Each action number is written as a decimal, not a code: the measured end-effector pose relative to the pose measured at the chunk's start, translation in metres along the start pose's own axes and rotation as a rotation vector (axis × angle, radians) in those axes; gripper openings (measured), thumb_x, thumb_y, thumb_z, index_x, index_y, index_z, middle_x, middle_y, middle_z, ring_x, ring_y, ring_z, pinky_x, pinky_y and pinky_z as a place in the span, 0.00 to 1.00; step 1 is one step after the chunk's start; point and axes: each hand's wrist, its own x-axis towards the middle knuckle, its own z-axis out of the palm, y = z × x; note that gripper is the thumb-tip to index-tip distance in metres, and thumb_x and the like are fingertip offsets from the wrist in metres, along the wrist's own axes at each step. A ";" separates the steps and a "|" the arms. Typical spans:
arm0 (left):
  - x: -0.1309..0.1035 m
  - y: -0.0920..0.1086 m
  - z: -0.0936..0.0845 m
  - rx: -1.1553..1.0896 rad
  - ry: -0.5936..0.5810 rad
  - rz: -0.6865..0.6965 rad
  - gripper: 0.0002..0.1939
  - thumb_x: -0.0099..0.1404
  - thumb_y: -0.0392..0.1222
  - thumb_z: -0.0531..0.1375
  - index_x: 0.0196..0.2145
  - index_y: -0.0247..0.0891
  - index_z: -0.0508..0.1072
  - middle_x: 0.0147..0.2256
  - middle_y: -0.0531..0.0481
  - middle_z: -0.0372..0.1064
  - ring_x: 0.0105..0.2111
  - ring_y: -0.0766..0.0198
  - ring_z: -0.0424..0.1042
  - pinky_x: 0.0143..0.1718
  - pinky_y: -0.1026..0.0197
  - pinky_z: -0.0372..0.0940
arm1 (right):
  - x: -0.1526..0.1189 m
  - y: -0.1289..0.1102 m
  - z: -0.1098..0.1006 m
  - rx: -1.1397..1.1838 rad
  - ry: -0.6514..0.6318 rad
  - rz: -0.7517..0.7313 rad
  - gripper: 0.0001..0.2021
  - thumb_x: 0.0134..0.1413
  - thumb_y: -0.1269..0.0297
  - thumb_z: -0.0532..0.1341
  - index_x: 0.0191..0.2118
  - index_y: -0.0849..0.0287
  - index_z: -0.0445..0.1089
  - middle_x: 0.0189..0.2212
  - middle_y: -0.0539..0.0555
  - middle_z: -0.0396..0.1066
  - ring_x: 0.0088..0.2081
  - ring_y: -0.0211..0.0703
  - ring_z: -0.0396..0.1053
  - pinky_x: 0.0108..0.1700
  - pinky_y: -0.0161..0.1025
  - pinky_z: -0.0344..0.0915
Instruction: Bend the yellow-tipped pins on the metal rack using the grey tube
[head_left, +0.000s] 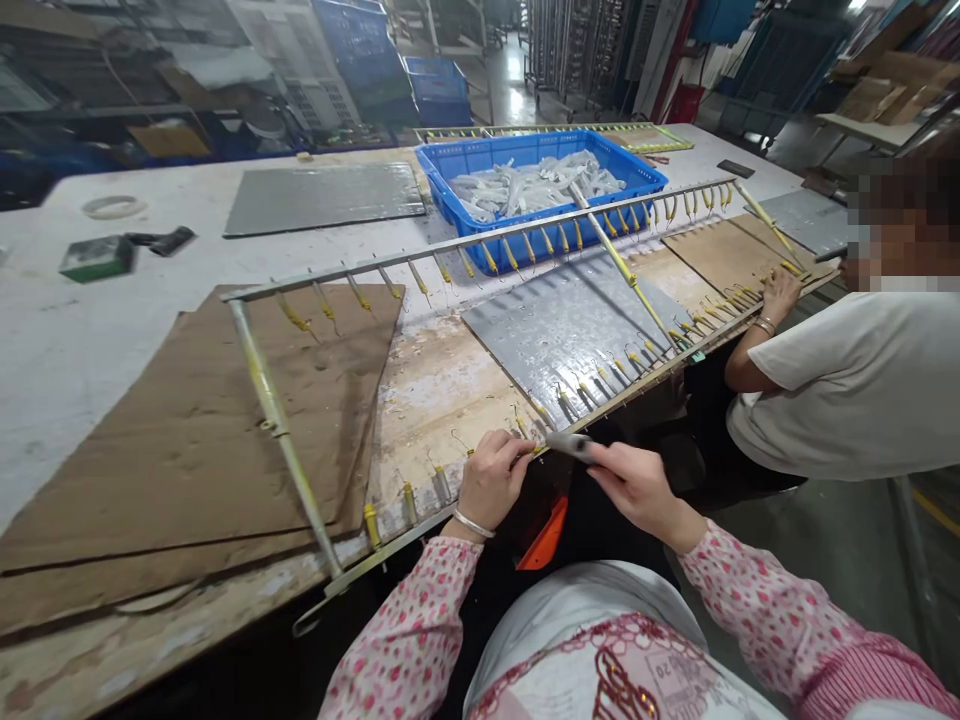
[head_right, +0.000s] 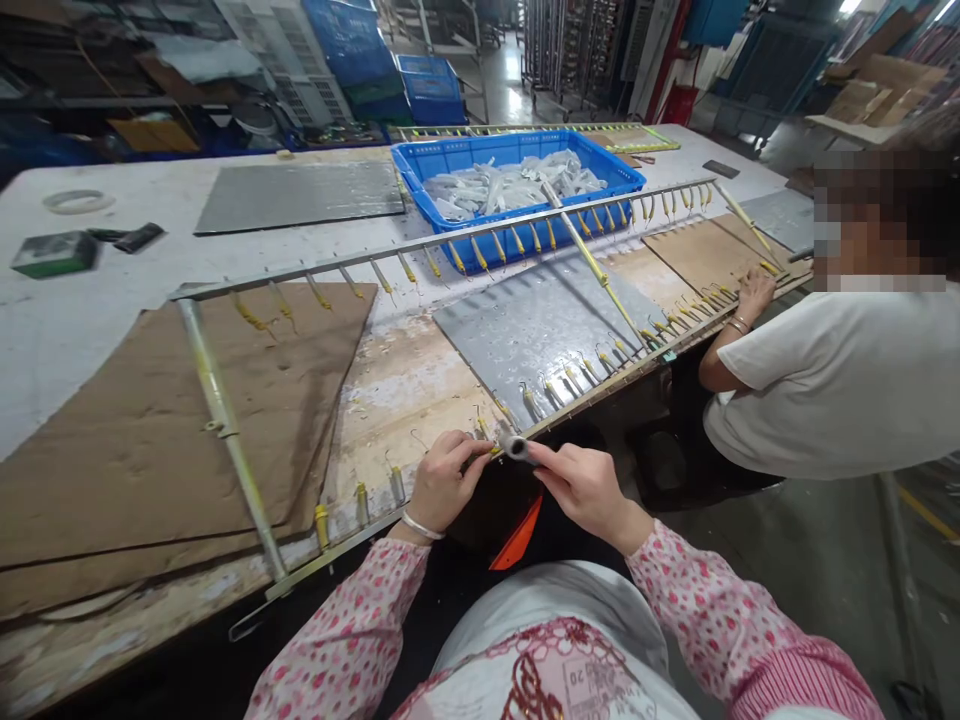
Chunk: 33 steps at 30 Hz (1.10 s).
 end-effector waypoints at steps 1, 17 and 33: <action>0.000 0.000 0.000 0.001 -0.003 0.001 0.07 0.68 0.36 0.56 0.38 0.37 0.75 0.32 0.47 0.67 0.37 0.58 0.67 0.40 0.57 0.65 | 0.000 0.001 0.002 -0.030 -0.050 0.028 0.16 0.67 0.65 0.55 0.57 0.55 0.70 0.25 0.51 0.70 0.24 0.36 0.66 0.27 0.32 0.62; -0.001 -0.001 0.003 -0.024 -0.002 -0.001 0.05 0.67 0.34 0.57 0.37 0.37 0.74 0.33 0.47 0.67 0.38 0.58 0.67 0.40 0.57 0.64 | 0.010 -0.005 -0.006 0.066 0.008 0.014 0.16 0.65 0.67 0.57 0.57 0.55 0.68 0.28 0.51 0.70 0.27 0.37 0.67 0.31 0.33 0.64; -0.001 -0.004 0.003 -0.017 -0.006 -0.009 0.03 0.66 0.34 0.59 0.37 0.37 0.73 0.33 0.48 0.68 0.38 0.58 0.68 0.40 0.57 0.64 | 0.011 0.003 -0.001 0.006 -0.073 0.007 0.15 0.68 0.64 0.55 0.56 0.59 0.70 0.24 0.51 0.69 0.23 0.37 0.66 0.27 0.33 0.61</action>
